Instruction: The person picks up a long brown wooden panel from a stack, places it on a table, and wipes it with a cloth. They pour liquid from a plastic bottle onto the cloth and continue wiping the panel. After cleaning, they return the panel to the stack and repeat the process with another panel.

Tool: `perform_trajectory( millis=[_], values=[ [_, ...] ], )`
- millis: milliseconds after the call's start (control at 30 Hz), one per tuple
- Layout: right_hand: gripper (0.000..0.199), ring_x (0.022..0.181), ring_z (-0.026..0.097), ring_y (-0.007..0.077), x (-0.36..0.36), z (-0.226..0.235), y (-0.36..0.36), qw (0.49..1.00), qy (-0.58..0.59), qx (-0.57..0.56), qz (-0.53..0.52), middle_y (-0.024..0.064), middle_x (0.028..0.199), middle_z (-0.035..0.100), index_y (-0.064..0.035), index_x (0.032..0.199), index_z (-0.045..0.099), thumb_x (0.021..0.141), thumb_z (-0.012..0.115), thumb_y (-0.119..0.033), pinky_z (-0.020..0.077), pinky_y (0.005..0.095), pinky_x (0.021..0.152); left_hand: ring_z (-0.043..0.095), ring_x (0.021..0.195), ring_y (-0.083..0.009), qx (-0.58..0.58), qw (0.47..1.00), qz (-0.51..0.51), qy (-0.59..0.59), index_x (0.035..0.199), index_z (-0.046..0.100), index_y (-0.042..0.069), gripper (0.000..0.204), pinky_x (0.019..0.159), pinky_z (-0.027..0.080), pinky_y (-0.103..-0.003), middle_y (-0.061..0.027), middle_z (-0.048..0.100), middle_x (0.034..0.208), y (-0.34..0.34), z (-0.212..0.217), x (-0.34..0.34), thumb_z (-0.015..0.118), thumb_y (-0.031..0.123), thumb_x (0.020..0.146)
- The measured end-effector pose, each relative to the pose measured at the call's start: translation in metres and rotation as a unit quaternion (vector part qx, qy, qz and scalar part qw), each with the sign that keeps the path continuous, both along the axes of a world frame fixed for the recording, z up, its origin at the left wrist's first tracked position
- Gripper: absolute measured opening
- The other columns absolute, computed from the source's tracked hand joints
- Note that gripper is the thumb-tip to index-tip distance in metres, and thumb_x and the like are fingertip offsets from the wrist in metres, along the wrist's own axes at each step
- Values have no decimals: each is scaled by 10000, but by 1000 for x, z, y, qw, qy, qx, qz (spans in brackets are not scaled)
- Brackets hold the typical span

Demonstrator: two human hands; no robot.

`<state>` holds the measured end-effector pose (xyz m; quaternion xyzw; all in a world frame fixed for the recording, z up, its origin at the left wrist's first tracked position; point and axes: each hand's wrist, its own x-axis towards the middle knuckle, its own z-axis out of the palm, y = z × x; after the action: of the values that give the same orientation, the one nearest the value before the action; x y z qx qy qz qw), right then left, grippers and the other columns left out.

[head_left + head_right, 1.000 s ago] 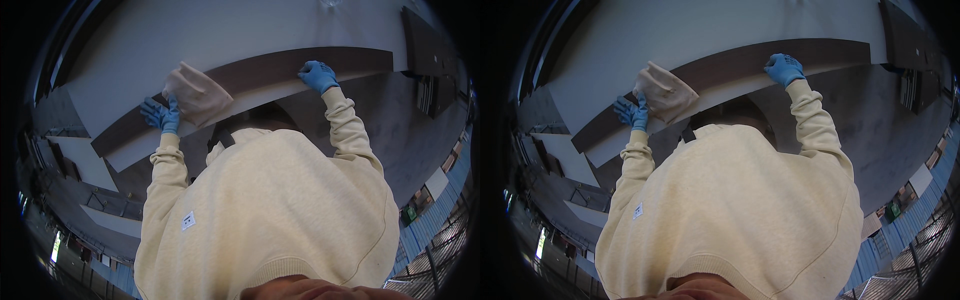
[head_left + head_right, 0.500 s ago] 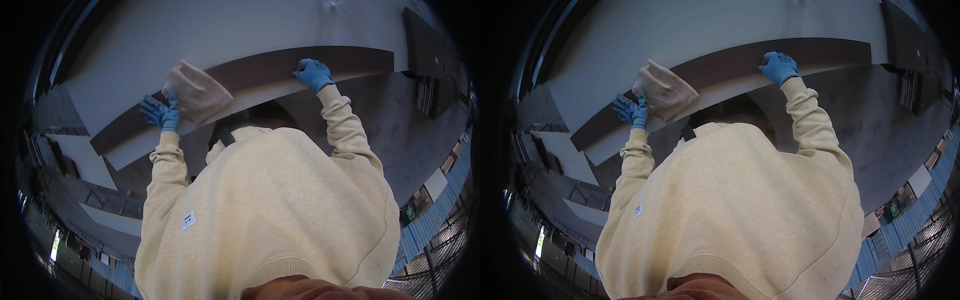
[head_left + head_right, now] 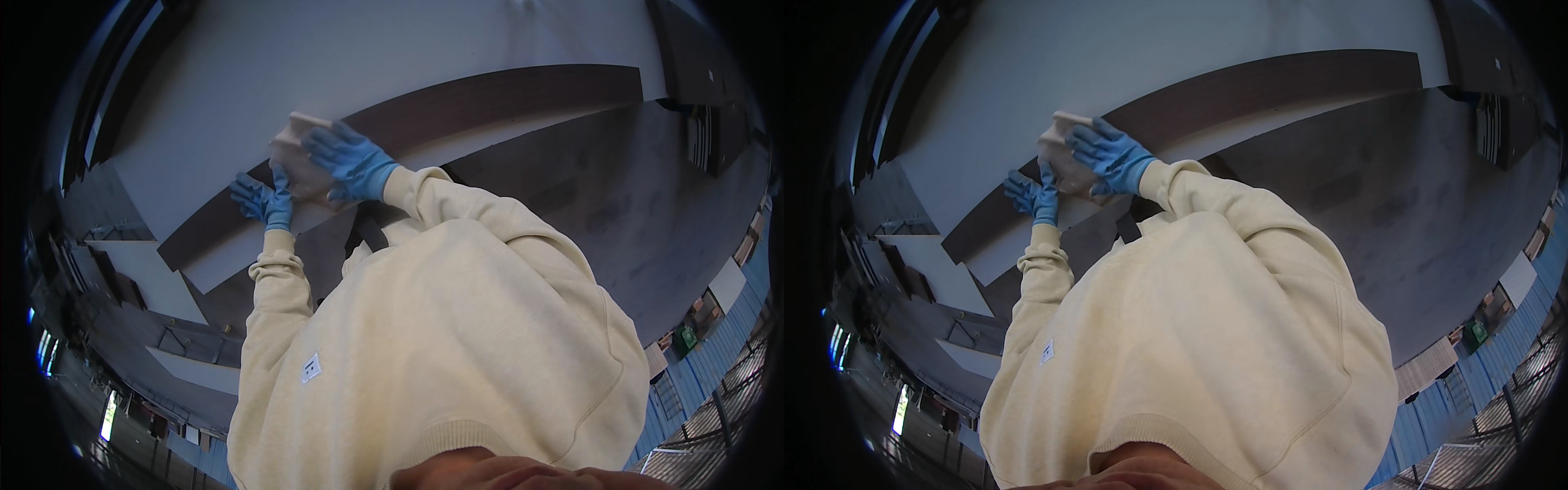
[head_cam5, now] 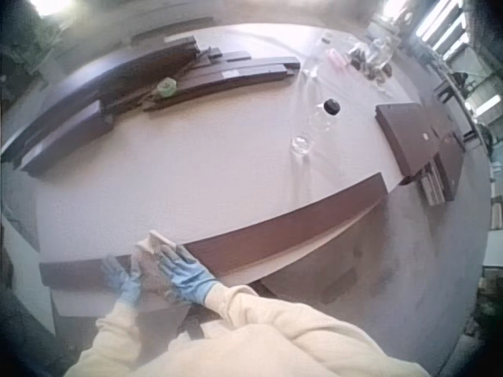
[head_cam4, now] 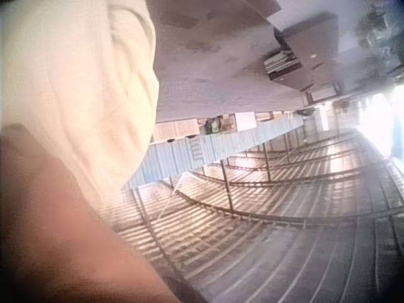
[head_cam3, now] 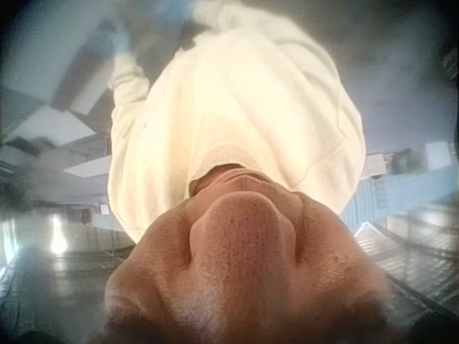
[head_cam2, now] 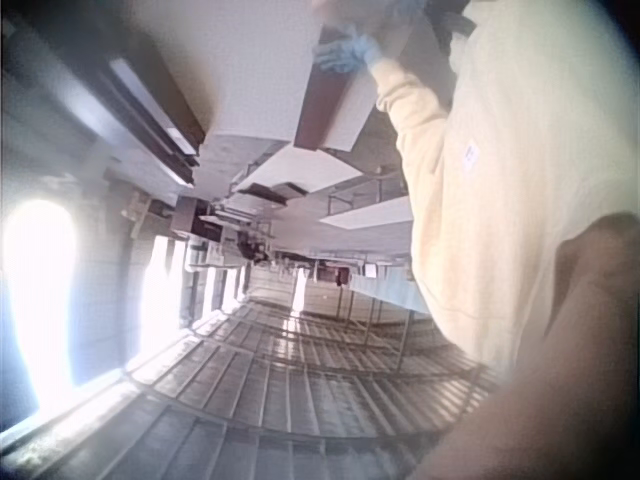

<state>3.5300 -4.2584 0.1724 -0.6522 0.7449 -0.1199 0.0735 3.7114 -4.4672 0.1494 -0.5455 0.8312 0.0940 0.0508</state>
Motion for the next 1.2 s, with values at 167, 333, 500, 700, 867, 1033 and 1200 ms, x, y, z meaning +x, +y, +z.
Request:
perform_trajectory(
  millis=[167,333,500,700,867,1033,1200],
  values=[
    [884,1631,206,356,-144,-16,173,955,31,-19,-293,207,1730,292,-106,1624,406,995,463,-724,109,601,1310,75,1603,-546,35,999,-2,-7,1710,85,95,1190,1236,134,-709,-271,59,1763,-2,0,2,462,886,905],
    [930,1652,88,404,-240,-24,307,825,110,82,-548,199,1777,163,-123,1683,302,1011,401,-758,82,639,1289,76,1600,-551,15,1000,-7,10,1704,78,70,1188,1229,135,-710,-292,58,1754,2,-5,5,453,877,917],
    [936,1646,118,410,-104,-20,141,938,34,-39,-344,207,1765,199,-62,1656,340,995,477,-711,61,634,1305,56,1599,-563,-6,999,-21,44,1700,64,55,1174,1226,128,-715,-300,57,1752,12,-3,1,459,853,935],
    [969,1633,178,404,12,14,-16,987,-57,-105,-109,199,1741,270,-41,1589,442,957,480,-774,86,592,1328,205,1581,-518,37,986,-26,160,1658,264,25,1036,1256,207,-644,-316,220,1705,-15,31,22,587,726,966],
    [928,1615,239,422,8,-6,1,989,32,-69,-124,197,1733,297,-60,1567,471,979,449,-778,113,583,1320,374,1515,-474,-302,941,43,145,1577,421,-9,941,1243,346,-552,-309,396,1618,-200,55,185,645,673,969],
    [956,1622,218,421,68,20,-70,973,82,-108,-184,227,1738,267,-23,1569,458,974,480,-771,103,591,1316,337,1558,-432,-66,959,137,241,1605,361,-58,903,1282,294,-469,-293,396,1645,-360,2,346,610,584,1021],
    [1075,1640,134,423,227,28,-258,997,-1,12,-73,236,1750,223,27,1519,532,843,595,-807,14,594,1325,424,1505,-387,70,929,149,332,1569,430,-64,750,1251,339,-431,-260,442,1627,-380,-38,382,644,435,1053]
  ],
)
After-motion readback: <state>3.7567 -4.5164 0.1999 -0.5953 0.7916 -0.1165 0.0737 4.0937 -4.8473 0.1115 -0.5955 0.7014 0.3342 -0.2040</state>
